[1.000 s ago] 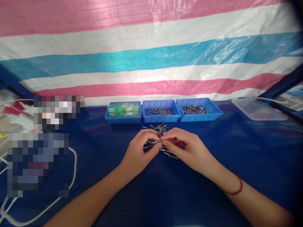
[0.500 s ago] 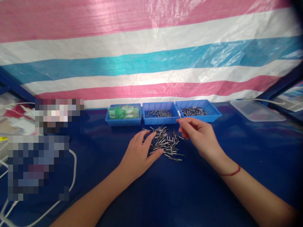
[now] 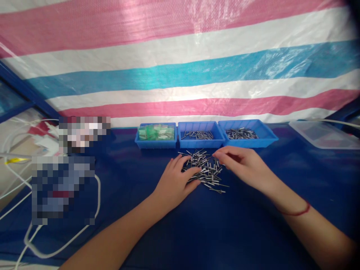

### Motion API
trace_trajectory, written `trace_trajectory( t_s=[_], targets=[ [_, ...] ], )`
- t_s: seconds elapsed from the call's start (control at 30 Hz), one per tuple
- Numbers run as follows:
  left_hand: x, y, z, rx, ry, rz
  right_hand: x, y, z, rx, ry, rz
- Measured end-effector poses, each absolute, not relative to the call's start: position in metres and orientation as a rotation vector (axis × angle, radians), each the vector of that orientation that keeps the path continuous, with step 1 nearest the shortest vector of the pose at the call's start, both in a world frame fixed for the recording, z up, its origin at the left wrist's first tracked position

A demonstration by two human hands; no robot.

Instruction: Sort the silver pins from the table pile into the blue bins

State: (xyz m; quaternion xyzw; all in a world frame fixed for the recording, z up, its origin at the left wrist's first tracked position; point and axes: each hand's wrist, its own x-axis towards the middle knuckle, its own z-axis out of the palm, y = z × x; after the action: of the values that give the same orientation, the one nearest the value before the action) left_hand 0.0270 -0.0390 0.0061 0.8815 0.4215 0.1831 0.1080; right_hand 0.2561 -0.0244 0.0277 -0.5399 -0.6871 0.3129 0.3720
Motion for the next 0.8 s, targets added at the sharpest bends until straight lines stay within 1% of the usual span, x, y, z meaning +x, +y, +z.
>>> trace_trajectory(
  t_s=[0.2, 0.57, 0.8],
  targets=[
    [0.028, -0.035, 0.004, 2.603, 1.130, 0.672, 0.243, -0.037, 0.033, -1.313, -1.986, 0.753],
    [0.027, -0.032, 0.004, 2.656, 1.075, 0.650, 0.242, -0.036, 0.032, -1.332, -2.073, 0.686],
    [0.028, -0.034, 0.009, 2.653, 1.135, 0.612, 0.241, -0.036, 0.033, -1.325, -2.083, 0.692]
  ],
)
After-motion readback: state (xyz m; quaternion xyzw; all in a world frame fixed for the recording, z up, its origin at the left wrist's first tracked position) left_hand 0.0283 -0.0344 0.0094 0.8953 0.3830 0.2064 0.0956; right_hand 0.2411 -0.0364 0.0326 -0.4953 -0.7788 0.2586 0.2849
